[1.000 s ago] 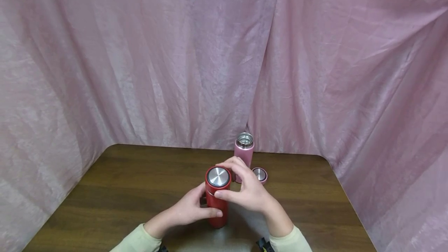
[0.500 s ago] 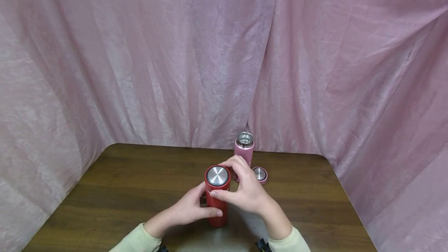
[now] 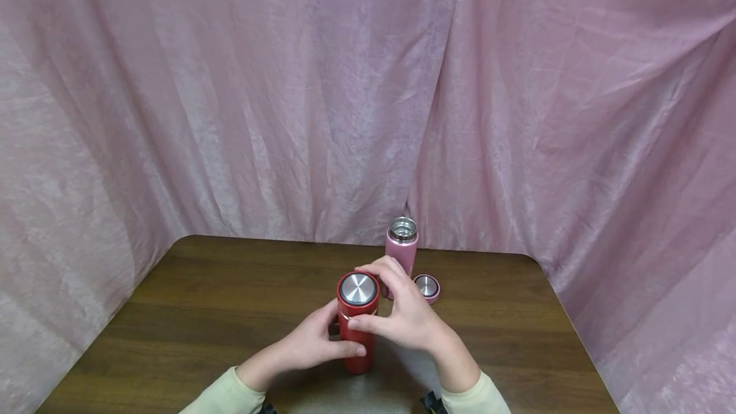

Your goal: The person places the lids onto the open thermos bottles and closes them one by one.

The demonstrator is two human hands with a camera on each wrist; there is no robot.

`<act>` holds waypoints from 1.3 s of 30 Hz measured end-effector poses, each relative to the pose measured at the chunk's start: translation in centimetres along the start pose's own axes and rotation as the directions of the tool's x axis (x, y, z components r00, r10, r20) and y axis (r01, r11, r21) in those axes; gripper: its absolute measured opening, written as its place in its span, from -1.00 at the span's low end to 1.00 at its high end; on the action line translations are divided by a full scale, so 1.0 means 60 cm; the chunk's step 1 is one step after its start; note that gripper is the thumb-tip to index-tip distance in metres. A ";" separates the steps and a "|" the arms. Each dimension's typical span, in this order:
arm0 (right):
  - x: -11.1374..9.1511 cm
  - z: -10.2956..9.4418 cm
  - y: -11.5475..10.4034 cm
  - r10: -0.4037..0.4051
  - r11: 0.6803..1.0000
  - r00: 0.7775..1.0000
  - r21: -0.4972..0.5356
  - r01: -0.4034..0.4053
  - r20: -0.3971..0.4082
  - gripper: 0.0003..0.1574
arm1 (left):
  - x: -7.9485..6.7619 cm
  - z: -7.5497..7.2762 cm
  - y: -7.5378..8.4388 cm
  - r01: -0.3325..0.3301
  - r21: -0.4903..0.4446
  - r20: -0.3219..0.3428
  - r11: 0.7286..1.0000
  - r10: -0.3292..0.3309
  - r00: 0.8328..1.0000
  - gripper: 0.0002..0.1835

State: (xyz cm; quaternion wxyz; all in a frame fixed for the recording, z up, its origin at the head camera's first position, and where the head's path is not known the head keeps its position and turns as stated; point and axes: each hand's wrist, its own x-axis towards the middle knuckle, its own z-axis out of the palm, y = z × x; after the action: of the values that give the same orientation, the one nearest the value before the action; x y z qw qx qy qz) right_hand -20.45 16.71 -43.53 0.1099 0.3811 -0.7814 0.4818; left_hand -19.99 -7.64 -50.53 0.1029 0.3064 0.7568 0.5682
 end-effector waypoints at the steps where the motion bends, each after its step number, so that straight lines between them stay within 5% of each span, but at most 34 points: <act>1: 0.000 0.000 0.001 -0.004 1.000 1.000 0.006 0.004 0.009 -0.09 | 0.000 0.000 0.000 0.001 0.000 0.000 1.000 -0.001 1.000 -0.26; 10: 0.001 -0.001 0.014 -0.064 0.991 0.997 0.122 0.059 0.039 -0.22 | 0.000 0.001 0.001 -0.002 0.009 -0.001 1.000 0.002 1.000 -0.24; 30: 0.002 0.004 0.011 -0.003 0.999 1.000 0.032 0.004 -0.026 -0.19 | 0.000 0.001 0.000 -0.011 0.015 -0.006 1.000 0.011 1.000 -0.23; 39: 0.000 -0.003 0.015 -0.050 0.998 0.999 0.029 0.049 0.021 -0.03 | 0.002 0.001 0.000 -0.017 0.021 -0.005 1.000 0.017 1.000 -0.23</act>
State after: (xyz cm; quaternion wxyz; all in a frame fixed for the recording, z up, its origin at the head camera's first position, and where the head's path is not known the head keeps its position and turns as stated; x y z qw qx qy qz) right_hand -21.08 17.09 -44.04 0.1080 0.4068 -0.7659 0.4860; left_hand -20.05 -7.50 -50.54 0.0929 0.3125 0.7602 0.5619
